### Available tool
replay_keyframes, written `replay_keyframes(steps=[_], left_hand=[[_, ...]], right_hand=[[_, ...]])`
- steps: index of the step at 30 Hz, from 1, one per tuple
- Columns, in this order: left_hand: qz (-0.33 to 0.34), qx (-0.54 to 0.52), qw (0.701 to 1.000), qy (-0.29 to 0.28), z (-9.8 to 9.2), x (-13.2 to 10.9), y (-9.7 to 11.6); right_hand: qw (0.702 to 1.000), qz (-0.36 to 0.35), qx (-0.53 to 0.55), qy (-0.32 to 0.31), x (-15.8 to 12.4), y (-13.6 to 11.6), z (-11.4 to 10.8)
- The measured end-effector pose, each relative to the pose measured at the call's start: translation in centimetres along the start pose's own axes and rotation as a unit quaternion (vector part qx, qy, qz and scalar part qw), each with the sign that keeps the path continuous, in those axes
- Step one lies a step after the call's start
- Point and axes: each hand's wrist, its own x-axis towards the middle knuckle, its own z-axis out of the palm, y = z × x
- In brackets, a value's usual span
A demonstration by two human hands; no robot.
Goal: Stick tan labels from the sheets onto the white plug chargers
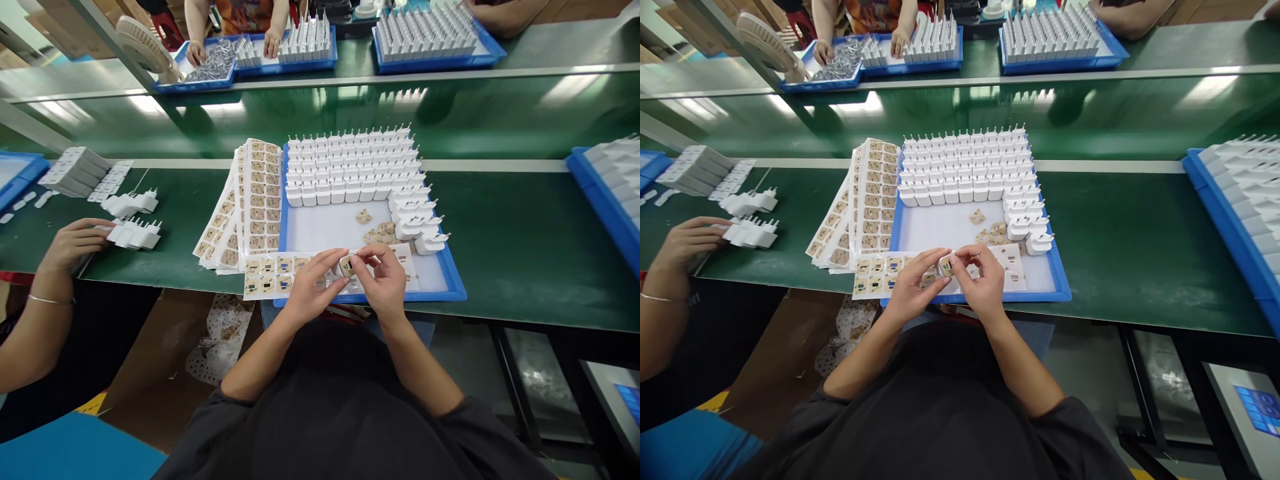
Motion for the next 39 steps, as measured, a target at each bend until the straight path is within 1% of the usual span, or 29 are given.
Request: replay_keyframes(steps=[4, 6, 7, 9, 11, 13, 14, 16, 18, 21, 23, 25, 29, 32, 36, 39], left_hand=[[0.005, 0.006, 1.000, 0.000, 0.0, 0.1, 0.1], [0.005, 0.009, 1.000, 0.008, 0.0, 0.0, 0.0], [0.003, 0.010, 1.000, 0.015, 0.0, -0.1, 0.0], [-0.004, 0.005, 0.999, 0.032, 0.0, -0.3, -0.1], [-0.018, -0.008, 0.999, 0.048, 0.1, -0.5, -0.3], [-0.036, -0.026, 0.997, 0.065, 0.2, -0.7, -0.5], [-0.043, -0.035, 0.996, 0.073, 0.3, -0.8, -0.6], [-0.043, -0.046, 0.995, 0.082, 0.4, -0.8, -0.7], [-0.027, -0.049, 0.995, 0.083, 0.5, -0.6, -0.6], [-0.001, -0.043, 0.996, 0.078, 0.5, -0.4, -0.5], [0.014, -0.039, 0.996, 0.075, 0.5, -0.4, -0.4], [0.021, -0.035, 0.996, 0.076, 0.4, -0.4, -0.3], [0.029, -0.017, 0.995, 0.094, 0.4, -0.4, -0.2], [0.061, -0.005, 0.993, 0.104, 0.5, -0.3, -0.2], [0.111, 0.009, 0.988, 0.107, 0.7, -0.1, 0.0], [0.130, 0.022, 0.986, 0.104, 0.7, -0.1, -0.1]], right_hand=[[0.994, -0.060, -0.091, 0.015, -0.3, -0.5, 0.3], [0.991, -0.066, -0.109, 0.031, -0.3, -0.7, 0.5], [0.993, -0.051, -0.104, 0.035, -0.3, -0.7, 0.5], [0.998, 0.003, -0.060, 0.014, -0.1, -0.7, 0.4], [0.997, 0.061, 0.015, -0.039, 0.2, -0.6, 0.1], [0.985, 0.103, 0.091, -0.100, 0.4, -0.5, -0.1], [0.979, 0.116, 0.117, -0.122, 0.5, -0.5, -0.2], [0.971, 0.134, 0.140, -0.139, 0.5, -0.6, -0.1], [0.970, 0.149, 0.143, -0.127, 0.4, -0.6, 0.2], [0.969, 0.168, 0.159, -0.087, 0.1, -0.6, 1.1], [0.968, 0.167, 0.180, -0.054, 0.0, -0.6, 1.6], [0.960, 0.175, 0.215, -0.035, 0.0, -0.6, 1.8], [0.930, 0.229, 0.284, -0.049, 0.2, -1.0, 1.7], [0.927, 0.236, 0.287, -0.049, 0.2, -1.3, 1.5], [0.923, 0.244, 0.297, -0.029, 0.1, -1.6, 1.6], [0.917, 0.251, 0.310, -0.026, 0.2, -1.7, 1.6]])
